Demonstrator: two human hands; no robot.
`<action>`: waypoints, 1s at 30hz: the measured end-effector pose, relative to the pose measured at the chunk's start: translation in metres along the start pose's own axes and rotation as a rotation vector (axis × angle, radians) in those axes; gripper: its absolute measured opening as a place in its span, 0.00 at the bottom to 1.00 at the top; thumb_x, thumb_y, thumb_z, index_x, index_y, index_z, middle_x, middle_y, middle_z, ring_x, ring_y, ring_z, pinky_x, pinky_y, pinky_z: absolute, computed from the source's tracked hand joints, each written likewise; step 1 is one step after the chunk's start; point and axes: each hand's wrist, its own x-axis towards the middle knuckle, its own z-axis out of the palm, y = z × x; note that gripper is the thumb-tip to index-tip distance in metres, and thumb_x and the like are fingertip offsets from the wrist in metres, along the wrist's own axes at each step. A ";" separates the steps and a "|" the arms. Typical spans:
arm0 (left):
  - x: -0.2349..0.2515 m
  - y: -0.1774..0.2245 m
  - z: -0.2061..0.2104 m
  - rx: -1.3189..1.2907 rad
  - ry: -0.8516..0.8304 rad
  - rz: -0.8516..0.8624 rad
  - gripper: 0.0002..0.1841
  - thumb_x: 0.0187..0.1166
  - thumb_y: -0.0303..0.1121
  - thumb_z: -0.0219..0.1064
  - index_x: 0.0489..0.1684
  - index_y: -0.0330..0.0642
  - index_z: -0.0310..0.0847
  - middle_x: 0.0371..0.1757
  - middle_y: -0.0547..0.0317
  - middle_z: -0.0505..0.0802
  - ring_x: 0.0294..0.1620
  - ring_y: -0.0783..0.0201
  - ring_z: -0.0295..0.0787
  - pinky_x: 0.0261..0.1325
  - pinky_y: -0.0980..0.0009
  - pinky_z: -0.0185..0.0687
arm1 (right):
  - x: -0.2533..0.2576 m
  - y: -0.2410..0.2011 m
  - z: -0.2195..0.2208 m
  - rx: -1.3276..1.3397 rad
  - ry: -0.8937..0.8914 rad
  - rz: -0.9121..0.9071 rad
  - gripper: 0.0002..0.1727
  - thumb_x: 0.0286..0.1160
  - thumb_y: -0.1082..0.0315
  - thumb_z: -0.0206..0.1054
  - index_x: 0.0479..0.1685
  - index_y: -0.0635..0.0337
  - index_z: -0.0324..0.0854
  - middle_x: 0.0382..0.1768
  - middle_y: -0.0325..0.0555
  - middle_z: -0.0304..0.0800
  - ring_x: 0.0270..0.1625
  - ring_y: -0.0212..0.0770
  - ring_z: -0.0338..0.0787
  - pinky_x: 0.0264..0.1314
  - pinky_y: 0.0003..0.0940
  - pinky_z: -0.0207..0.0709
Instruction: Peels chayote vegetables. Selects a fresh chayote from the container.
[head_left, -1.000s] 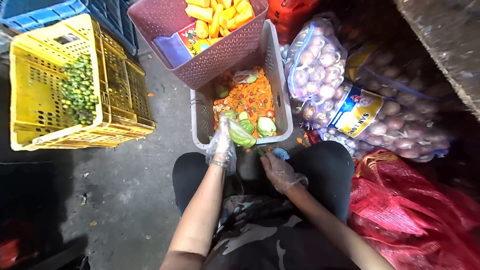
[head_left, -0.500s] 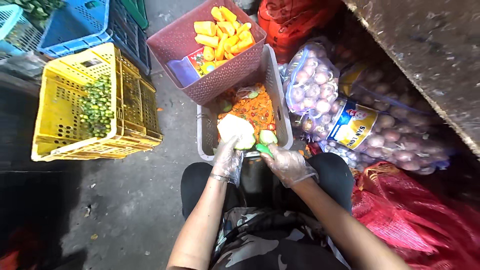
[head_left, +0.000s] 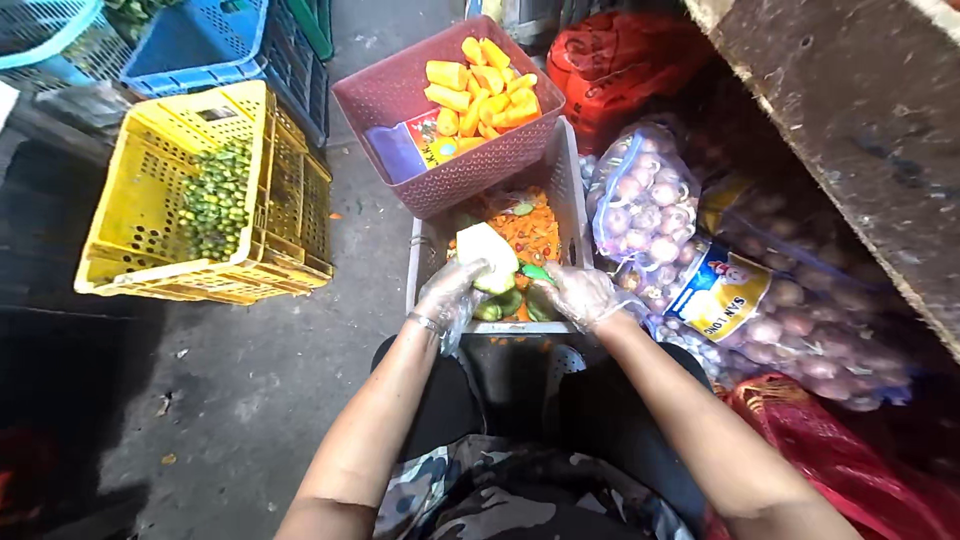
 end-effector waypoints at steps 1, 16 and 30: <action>0.001 -0.002 -0.002 0.024 -0.031 -0.042 0.16 0.80 0.28 0.65 0.64 0.40 0.74 0.43 0.54 0.87 0.38 0.65 0.86 0.40 0.68 0.86 | 0.010 0.002 -0.003 0.027 -0.066 0.092 0.27 0.93 0.46 0.51 0.68 0.58 0.80 0.47 0.65 0.93 0.52 0.69 0.93 0.53 0.70 0.81; 0.017 -0.027 0.002 -0.293 -0.145 0.061 0.45 0.74 0.80 0.39 0.80 0.59 0.72 0.69 0.58 0.88 0.68 0.57 0.85 0.65 0.51 0.83 | -0.001 -0.029 0.009 0.476 0.162 -0.157 0.36 0.65 0.52 0.82 0.73 0.59 0.81 0.69 0.56 0.87 0.64 0.54 0.90 0.67 0.60 0.82; 0.027 -0.037 0.008 -0.226 -0.097 0.133 0.46 0.74 0.81 0.31 0.78 0.62 0.73 0.69 0.60 0.88 0.68 0.61 0.84 0.66 0.54 0.83 | 0.016 -0.029 0.008 0.573 0.445 -0.025 0.20 0.77 0.63 0.71 0.65 0.63 0.83 0.43 0.61 0.94 0.43 0.59 0.94 0.46 0.63 0.85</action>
